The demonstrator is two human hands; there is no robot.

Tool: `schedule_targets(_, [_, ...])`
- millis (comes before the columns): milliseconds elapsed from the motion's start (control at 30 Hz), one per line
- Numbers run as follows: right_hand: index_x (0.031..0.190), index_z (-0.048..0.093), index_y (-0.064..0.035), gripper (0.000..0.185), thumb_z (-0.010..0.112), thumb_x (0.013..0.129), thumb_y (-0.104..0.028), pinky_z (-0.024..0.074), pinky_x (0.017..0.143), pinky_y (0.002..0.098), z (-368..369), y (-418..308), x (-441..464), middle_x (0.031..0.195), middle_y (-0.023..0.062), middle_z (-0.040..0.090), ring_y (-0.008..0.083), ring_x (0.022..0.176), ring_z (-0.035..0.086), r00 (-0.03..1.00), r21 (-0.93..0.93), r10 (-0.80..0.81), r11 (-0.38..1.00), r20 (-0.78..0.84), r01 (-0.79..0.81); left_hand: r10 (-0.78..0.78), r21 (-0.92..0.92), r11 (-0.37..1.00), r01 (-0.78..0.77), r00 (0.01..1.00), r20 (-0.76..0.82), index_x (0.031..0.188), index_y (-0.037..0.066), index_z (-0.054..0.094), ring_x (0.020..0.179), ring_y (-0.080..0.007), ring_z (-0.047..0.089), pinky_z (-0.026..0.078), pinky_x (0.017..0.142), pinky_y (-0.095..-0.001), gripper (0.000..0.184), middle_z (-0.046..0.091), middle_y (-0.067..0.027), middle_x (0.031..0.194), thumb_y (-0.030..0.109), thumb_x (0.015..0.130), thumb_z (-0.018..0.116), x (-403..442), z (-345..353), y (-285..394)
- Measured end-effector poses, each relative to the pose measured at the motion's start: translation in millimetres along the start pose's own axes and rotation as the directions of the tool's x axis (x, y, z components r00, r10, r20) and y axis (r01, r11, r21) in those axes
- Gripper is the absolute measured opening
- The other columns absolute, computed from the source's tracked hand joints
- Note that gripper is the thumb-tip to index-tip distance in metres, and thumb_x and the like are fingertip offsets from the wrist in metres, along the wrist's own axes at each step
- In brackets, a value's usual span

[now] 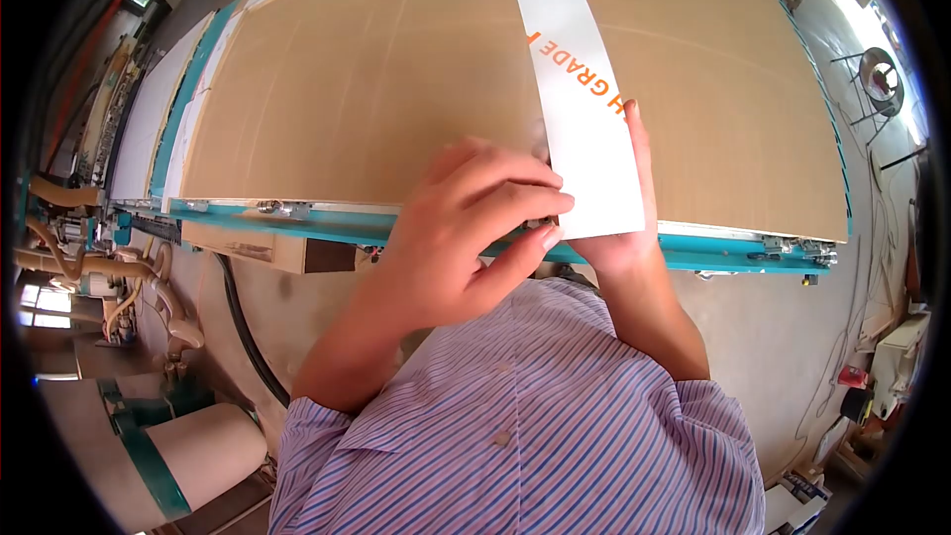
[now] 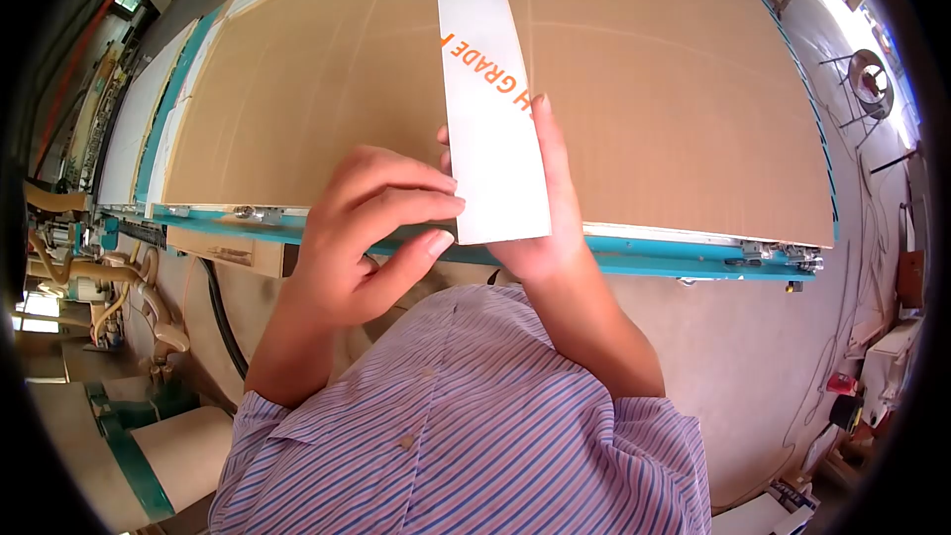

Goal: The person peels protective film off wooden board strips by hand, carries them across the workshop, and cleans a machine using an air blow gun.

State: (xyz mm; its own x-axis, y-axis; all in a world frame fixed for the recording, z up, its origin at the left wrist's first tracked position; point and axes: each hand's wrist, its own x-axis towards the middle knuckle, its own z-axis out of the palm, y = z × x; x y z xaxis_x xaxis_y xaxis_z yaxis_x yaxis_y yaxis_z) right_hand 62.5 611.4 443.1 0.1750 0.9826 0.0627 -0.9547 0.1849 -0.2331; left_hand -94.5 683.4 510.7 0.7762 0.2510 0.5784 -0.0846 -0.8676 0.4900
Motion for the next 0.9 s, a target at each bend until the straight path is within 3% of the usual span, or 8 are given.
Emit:
schedule_targets(233, [0.129, 0.056, -0.0078, 0.061, 0.034, 0.103, -0.058, 0.0585, 0.074, 0.0356, -2, -5, 0, 0.107, 0.0152, 0.066, 0.0237, 0.091, 0.068, 0.996, 0.020, 0.032, 0.999, 0.083, -0.034, 0.166, 0.152, 0.974, -0.168, 0.986, 0.027, 0.091, 0.007, 0.072, 0.085, -0.0227, 0.062, 0.050, 0.077, -0.0365, 0.019, 0.069, -0.0038, 0.097, 0.006, 0.072, 0.077, -3, 1, -2])
schedule_targets(500, [0.127, 0.056, -0.0081, 0.060, 0.038, 0.102, -0.059, 0.0576, 0.076, 0.0339, 5, -2, -6, 0.107, 0.0151, 0.066, 0.0230, 0.091, 0.068, 0.998, 0.027, 0.065, 0.997, 0.027, -0.065, 0.318, 0.368, 0.866, -0.339, 0.941, 0.118, 0.089, 0.007, 0.072, 0.082, -0.0184, 0.062, 0.053, 0.075, -0.0380, 0.021, 0.068, -0.0022, 0.095, 0.009, 0.069, 0.076, 1, -11, 8])
schedule_targets(900, [0.125, 0.057, -0.0089, 0.058, 0.038, 0.102, -0.059, 0.0552, 0.078, 0.0342, 12, 7, -8, 0.103, 0.0122, 0.065, 0.0197, 0.090, 0.065, 0.994, -0.083, 0.040, 0.995, -0.098, -0.048, 0.397, 0.296, 0.843, -0.449, 0.891, 0.222, 0.078, 0.008, 0.066, 0.074, -0.0177, 0.059, 0.053, 0.076, -0.0366, 0.014, 0.065, 0.0002, 0.089, 0.008, 0.066, 0.074, 9, -20, -1])
